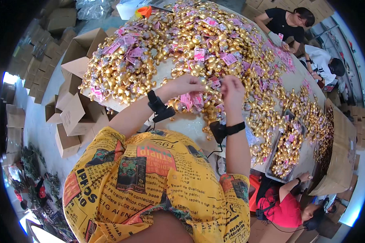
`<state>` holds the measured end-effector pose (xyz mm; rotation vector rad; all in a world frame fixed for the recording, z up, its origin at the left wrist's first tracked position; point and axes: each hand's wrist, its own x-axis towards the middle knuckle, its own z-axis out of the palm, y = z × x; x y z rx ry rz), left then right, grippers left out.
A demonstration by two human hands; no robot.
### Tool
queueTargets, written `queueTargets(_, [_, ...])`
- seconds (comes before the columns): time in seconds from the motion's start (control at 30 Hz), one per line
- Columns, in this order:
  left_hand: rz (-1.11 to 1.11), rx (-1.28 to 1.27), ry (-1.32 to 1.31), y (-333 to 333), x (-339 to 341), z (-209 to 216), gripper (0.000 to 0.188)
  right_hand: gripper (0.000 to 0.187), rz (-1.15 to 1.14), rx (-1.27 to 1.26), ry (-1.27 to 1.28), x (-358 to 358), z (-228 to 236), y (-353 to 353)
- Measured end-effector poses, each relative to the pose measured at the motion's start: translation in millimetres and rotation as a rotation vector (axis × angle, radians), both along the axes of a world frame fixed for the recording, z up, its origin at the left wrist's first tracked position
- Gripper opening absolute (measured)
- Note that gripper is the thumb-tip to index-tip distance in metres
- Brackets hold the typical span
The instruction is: Attaching gold-colored heart-shaped items to pink paper cards and sorting them into piles.
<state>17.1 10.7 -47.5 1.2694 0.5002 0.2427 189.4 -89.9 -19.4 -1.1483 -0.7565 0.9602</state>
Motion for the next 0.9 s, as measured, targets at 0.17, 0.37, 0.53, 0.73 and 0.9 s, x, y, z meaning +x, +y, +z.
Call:
queueTargets(0.17, [0.184, -0.373, -0.122, 4.5, -9.8, -13.0, 0.015, 0.005, -0.341, 0.013, -0.032, 28.1, -39.9, -21.2])
queueTargets(0.37, [0.268, -0.081, -0.346, -18.4, 2.3, 4.8, 0.019, 0.002, -0.108, 0.211, -0.974, -65.4, -10.4, -33.0])
queueTargets(0.53, [0.169, 0.224, -0.100, -16.8, 1.9, -21.0, 0.020, 0.004, -0.204, 0.120, -0.619, -59.8, -14.0, -10.4])
queueTargets(0.73, [0.350, -0.229, -0.123, -22.3, 0.0, -18.0, 0.021, 0.016, -0.051, -0.154, -0.262, -42.9, -35.5, -13.8])
queueTargets(0.9, [0.336, -0.071, -0.104, -24.7, -1.1, -19.3, 0.020, 0.023, 0.063, -0.296, 0.003, -51.2, -34.0, -11.5])
